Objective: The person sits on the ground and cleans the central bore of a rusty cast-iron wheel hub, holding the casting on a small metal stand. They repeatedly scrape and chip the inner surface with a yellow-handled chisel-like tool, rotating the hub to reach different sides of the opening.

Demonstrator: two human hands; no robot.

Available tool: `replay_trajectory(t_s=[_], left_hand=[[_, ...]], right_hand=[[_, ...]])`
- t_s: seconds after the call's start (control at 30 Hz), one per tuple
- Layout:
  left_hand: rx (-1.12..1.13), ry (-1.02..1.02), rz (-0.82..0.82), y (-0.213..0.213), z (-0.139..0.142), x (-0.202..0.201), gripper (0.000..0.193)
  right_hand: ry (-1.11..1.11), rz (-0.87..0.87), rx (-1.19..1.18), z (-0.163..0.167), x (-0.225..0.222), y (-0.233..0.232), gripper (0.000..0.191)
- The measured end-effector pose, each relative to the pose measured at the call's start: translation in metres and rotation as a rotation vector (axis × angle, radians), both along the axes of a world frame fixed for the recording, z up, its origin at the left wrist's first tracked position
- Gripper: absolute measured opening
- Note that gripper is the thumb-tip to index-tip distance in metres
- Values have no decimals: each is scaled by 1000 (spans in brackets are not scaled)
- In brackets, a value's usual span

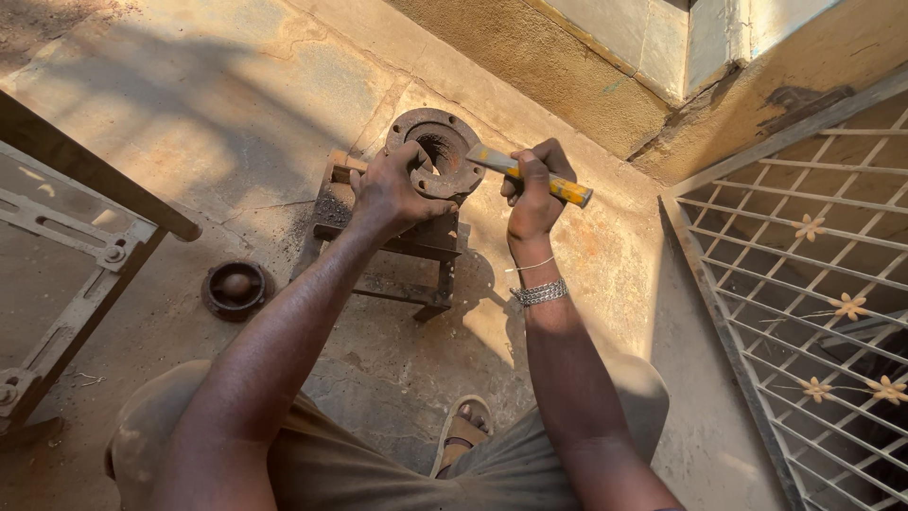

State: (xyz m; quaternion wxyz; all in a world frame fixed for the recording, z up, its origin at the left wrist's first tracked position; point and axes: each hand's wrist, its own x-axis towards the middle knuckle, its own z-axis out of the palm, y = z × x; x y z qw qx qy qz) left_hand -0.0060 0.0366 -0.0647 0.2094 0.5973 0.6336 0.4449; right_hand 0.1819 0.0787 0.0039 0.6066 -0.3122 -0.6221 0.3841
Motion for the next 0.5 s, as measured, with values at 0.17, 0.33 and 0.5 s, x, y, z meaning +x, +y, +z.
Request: replay_trajectory(t_s=[0.17,0.33,0.5], left_hand=[[22,79,1,-3,6,3,69],[-37,-114,-184,5,8,-14,68],[-81,-183,-306,17,13,-29,67]], right_hand=[[-182,52,-170,1,7,2,25],[-354,146,-139,-6,6,7,27],[-58,84,-81,-3,1,4,24]])
